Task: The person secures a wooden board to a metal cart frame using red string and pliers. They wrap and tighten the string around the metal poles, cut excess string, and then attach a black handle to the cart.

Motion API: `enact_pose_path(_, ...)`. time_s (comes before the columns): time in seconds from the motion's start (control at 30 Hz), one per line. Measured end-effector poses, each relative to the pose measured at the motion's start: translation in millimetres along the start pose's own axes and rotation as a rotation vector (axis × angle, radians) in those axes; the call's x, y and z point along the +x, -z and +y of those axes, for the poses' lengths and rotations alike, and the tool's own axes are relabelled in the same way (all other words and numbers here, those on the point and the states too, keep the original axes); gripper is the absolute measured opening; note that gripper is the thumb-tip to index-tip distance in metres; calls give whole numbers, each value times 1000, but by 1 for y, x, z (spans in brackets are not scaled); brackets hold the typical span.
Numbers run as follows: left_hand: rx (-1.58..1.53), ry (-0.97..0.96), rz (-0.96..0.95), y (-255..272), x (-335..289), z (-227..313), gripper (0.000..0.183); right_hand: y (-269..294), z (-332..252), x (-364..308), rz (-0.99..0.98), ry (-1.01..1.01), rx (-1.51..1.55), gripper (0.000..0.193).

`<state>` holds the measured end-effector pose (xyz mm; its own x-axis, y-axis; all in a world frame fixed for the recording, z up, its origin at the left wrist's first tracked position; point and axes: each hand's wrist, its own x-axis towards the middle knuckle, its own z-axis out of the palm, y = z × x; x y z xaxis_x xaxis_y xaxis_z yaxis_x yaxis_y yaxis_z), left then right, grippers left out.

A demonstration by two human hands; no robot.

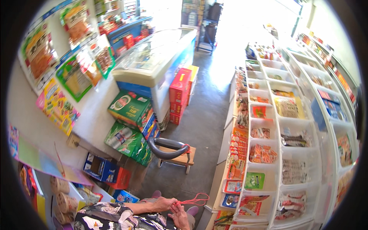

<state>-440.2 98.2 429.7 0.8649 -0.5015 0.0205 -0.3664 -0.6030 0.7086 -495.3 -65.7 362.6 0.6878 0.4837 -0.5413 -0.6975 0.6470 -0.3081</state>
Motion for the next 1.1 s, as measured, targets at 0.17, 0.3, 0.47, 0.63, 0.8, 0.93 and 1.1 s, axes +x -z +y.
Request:
enact_pose_path(0.17, 65, -216, -48, -4, 4, 7, 25, -22, -5, -21, -95, -38, 279, 35)
enact_pose_path(0.3, -27, -315, 47, -6, 0, 3, 20, -37, -9, -24, 87, 82, 222, 34)
enact_pose_path(0.47, 44, -376, 272, 3, 10, 8, 27, -51, -35, -6, 105, 287, 190, 29)
enact_pose_path(0.63, -88, -200, 473, 25, 10, 7, 18, -73, -63, 15, 227, 355, 61, 30)
enact_pose_path(0.8, -931, 617, 385, 45, -19, -20, 24, -86, -67, 31, 554, 428, -527, 25)
enact_pose_path(0.93, -1221, 912, 474, 59, -47, -50, 33, -79, -55, 32, 530, 513, -878, 22)
enact_pose_path(1.1, -1114, 912, 508, 76, -66, -61, 28, -75, -45, 24, 413, 576, -958, 18)
